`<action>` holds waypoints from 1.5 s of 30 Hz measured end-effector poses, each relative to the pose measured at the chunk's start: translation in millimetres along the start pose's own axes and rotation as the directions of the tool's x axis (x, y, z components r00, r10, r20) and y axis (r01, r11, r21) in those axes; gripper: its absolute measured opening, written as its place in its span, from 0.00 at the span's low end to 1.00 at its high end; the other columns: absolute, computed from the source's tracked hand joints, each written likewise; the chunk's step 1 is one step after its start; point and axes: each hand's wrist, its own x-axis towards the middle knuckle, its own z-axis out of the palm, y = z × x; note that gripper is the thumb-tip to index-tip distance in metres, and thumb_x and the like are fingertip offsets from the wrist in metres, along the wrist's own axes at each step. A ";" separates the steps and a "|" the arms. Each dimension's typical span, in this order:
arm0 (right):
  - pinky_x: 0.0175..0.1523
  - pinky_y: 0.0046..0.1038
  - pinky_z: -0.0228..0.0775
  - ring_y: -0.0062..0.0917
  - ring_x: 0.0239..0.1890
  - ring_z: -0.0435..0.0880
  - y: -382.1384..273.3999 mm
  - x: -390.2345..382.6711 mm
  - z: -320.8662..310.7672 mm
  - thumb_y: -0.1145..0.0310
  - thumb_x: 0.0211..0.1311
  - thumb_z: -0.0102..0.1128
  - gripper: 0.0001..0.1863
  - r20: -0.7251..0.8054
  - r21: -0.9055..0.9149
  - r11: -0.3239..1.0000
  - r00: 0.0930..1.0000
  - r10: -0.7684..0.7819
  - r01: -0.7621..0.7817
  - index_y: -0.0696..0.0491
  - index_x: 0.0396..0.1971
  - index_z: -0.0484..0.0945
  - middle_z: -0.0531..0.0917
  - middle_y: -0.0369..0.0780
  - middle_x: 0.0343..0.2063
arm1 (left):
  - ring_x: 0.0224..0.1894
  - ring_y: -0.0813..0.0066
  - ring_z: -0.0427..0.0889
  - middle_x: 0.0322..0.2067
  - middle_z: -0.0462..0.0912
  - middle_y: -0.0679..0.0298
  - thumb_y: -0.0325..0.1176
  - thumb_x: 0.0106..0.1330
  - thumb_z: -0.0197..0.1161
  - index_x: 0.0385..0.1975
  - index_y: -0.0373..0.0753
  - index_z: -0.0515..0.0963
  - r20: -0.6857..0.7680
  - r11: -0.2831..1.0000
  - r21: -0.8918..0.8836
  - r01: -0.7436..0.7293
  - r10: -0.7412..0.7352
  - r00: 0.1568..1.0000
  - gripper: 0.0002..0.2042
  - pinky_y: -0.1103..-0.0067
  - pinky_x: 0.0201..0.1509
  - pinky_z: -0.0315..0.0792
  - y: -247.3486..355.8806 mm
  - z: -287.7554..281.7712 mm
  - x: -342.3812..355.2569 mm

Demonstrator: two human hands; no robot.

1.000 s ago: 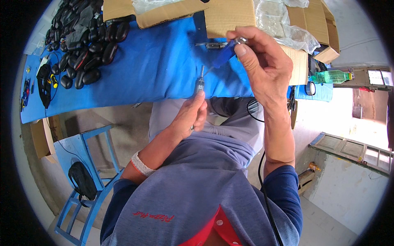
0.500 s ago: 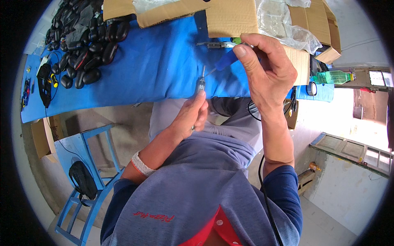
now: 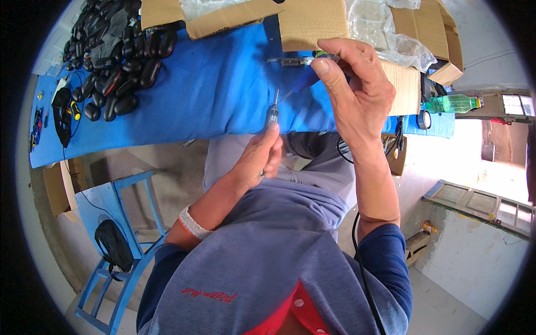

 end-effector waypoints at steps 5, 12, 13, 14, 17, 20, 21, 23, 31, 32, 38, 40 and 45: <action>0.42 0.21 0.71 0.21 0.37 0.80 11.5 2.0 -4.3 0.77 0.57 0.65 0.10 0.014 0.096 0.995 0.999 0.038 -0.039 0.56 0.39 0.83 0.83 0.40 0.34 | 0.12 0.83 0.59 0.13 0.62 0.72 0.60 0.70 0.47 0.24 0.46 0.64 0.006 1.000 -0.004 -0.001 0.001 1.000 0.23 0.82 0.14 0.55 -1.4 -0.3 0.8; 0.47 0.21 0.72 0.20 0.42 0.80 5.5 -0.7 -1.5 0.75 0.60 0.63 0.11 0.109 0.256 0.958 0.989 0.103 -0.128 0.57 0.44 0.80 0.84 0.40 0.39 | 0.12 0.83 0.59 0.13 0.61 0.72 0.60 0.70 0.47 0.24 0.47 0.63 -0.002 1.000 -0.001 0.007 -0.007 1.000 0.23 0.82 0.15 0.55 0.3 0.7 0.0; 0.46 0.21 0.72 0.20 0.41 0.80 5.1 -1.8 -0.1 0.75 0.59 0.64 0.11 0.089 0.243 0.964 0.992 0.091 -0.110 0.56 0.43 0.80 0.84 0.40 0.39 | 0.12 0.83 0.59 0.13 0.61 0.72 0.60 0.70 0.47 0.24 0.47 0.63 -0.001 1.000 -0.006 0.014 -0.014 1.000 0.23 0.82 0.15 0.55 0.6 1.0 0.3; 0.46 0.21 0.72 0.21 0.41 0.80 5.0 -2.5 0.9 0.75 0.58 0.65 0.11 0.068 0.230 0.969 0.995 0.079 -0.093 0.56 0.42 0.81 0.84 0.39 0.38 | 0.12 0.83 0.59 0.13 0.61 0.72 0.60 0.70 0.47 0.24 0.47 0.64 -0.001 1.000 -0.003 0.012 -0.012 1.000 0.23 0.82 0.15 0.55 0.6 0.9 0.2; 0.42 0.21 0.72 0.22 0.36 0.80 6.4 -3.2 3.0 0.75 0.54 0.68 0.12 -0.021 0.105 0.991 0.996 -0.085 0.086 0.55 0.39 0.82 0.84 0.39 0.35 | 0.12 0.83 0.59 0.13 0.61 0.72 0.60 0.70 0.47 0.24 0.47 0.64 -0.002 1.000 0.006 0.000 0.000 1.000 0.23 0.82 0.15 0.55 0.2 0.6 0.1; 0.39 0.21 0.72 0.23 0.33 0.79 4.3 -4.8 6.0 0.76 0.50 0.70 0.11 -0.080 0.067 0.997 0.996 -0.026 0.031 0.54 0.36 0.83 0.83 0.38 0.33 | 0.12 0.83 0.59 0.13 0.62 0.72 0.60 0.70 0.47 0.24 0.47 0.64 0.003 1.000 0.014 -0.011 0.011 1.000 0.23 0.82 0.15 0.55 -0.3 0.4 0.7; 0.39 0.21 0.72 0.23 0.34 0.79 4.0 -4.3 4.9 0.76 0.50 0.70 0.11 -0.062 0.068 0.998 0.998 -0.013 0.017 0.55 0.36 0.83 0.83 0.38 0.33 | 0.12 0.83 0.59 0.13 0.62 0.72 0.60 0.70 0.47 0.24 0.47 0.64 0.006 1.000 0.010 -0.006 0.006 1.000 0.23 0.82 0.15 0.55 -1.4 -0.5 1.4; 0.39 0.21 0.72 0.23 0.34 0.80 3.4 -2.4 -0.3 0.76 0.50 0.70 0.11 -0.025 0.068 0.998 1.000 0.013 -0.011 0.55 0.36 0.83 0.83 0.38 0.33 | 0.12 0.83 0.59 0.13 0.62 0.72 0.61 0.70 0.47 0.24 0.46 0.64 0.007 1.000 0.003 -0.002 0.002 1.000 0.23 0.82 0.15 0.55 -2.9 -1.5 2.2; 0.45 0.23 0.72 0.24 0.38 0.81 9.8 4.7 -12.4 0.76 0.56 0.65 0.10 0.147 0.205 0.976 0.988 0.048 -0.078 0.56 0.40 0.83 0.84 0.41 0.36 | 0.11 0.85 0.58 0.13 0.61 0.73 0.61 0.70 0.47 0.24 0.47 0.63 -0.008 1.000 -0.013 0.009 -0.009 1.000 0.23 0.84 0.13 0.54 -0.1 3.3 1.5; 0.45 0.23 0.72 0.25 0.38 0.81 8.6 5.1 -11.5 0.76 0.56 0.65 0.10 0.158 0.225 0.967 0.984 0.085 -0.119 0.56 0.40 0.83 0.84 0.41 0.36 | 0.11 0.84 0.58 0.13 0.61 0.72 0.61 0.70 0.47 0.24 0.47 0.63 -0.007 1.000 -0.008 0.004 -0.005 1.000 0.23 0.83 0.14 0.54 -0.2 3.1 1.7; 0.44 0.23 0.72 0.24 0.38 0.81 3.5 -4.6 -2.3 0.74 0.55 0.67 0.10 -0.004 0.024 1.000 1.000 0.017 -0.017 0.55 0.38 0.83 0.84 0.39 0.32 | 0.12 0.82 0.58 0.14 0.62 0.71 0.61 0.69 0.48 0.24 0.46 0.63 -0.004 1.000 0.011 0.004 -0.004 1.000 0.23 0.81 0.15 0.54 -1.3 -0.4 2.1; 0.43 0.23 0.73 0.24 0.37 0.81 4.4 -5.4 1.3 0.74 0.54 0.68 0.09 -0.039 0.006 1.000 0.999 0.026 -0.025 0.56 0.37 0.83 0.84 0.39 0.32 | 0.12 0.82 0.58 0.14 0.62 0.72 0.61 0.69 0.48 0.24 0.47 0.63 -0.003 1.000 0.010 0.002 -0.002 1.000 0.23 0.82 0.15 0.54 -1.4 -0.1 2.9; 0.44 0.24 0.74 0.25 0.38 0.83 11.8 -2.3 -4.7 0.76 0.55 0.66 0.08 -0.001 0.089 0.996 1.000 0.021 -0.021 0.57 0.36 0.84 0.84 0.40 0.33 | 0.13 0.83 0.58 0.14 0.62 0.72 0.61 0.69 0.48 0.24 0.47 0.63 0.007 1.000 0.006 -0.004 0.004 1.000 0.23 0.82 0.15 0.54 -1.0 2.0 1.0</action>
